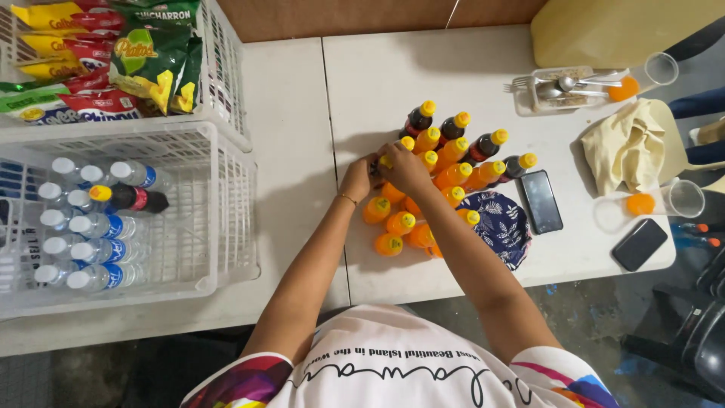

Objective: Arranging and organizing small beverage bottles from crates onto a table.

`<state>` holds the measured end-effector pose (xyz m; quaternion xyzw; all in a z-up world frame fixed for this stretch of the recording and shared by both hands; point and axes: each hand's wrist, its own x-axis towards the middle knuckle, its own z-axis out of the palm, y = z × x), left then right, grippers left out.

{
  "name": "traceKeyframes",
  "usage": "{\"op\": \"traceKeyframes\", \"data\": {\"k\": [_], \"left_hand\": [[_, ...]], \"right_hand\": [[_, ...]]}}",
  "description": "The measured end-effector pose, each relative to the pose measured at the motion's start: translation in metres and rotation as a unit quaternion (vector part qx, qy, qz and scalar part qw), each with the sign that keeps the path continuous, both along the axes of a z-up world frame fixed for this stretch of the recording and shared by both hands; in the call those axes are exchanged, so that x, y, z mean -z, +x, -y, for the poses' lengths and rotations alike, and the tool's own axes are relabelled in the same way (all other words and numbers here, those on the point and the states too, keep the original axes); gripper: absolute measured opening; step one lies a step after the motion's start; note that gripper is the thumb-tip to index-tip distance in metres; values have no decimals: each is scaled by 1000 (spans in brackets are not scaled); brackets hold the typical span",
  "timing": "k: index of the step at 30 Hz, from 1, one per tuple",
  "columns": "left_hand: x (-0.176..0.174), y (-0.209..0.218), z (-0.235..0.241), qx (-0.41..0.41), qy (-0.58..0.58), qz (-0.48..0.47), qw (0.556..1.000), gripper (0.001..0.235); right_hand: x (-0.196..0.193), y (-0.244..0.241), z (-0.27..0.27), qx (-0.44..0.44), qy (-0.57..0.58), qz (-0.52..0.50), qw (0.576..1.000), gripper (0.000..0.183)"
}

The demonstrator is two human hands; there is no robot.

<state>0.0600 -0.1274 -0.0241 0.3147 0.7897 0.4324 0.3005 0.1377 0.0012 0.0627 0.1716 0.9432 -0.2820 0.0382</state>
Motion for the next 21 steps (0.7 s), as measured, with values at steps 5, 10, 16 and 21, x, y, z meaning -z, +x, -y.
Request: {"op": "traceKeyframes", "data": {"k": [5,10,16,21], "left_hand": [[-37,-16,19,-8,16,-50,999,52],[-86,-25,47,-37,45,-58,997,59],[-145,-51,115,-112,137,-43,983,57],[-182,-88,202,-187,210,-127,951,55]], "right_hand": [[-10,-6,6,-8,89,38,995,35],[-6,-35,23,-18,234,18,972,36],[-60,-73,105,-16,183,-163,969,29],[-98,-117,200,-38,99,-329,938,24]]}}
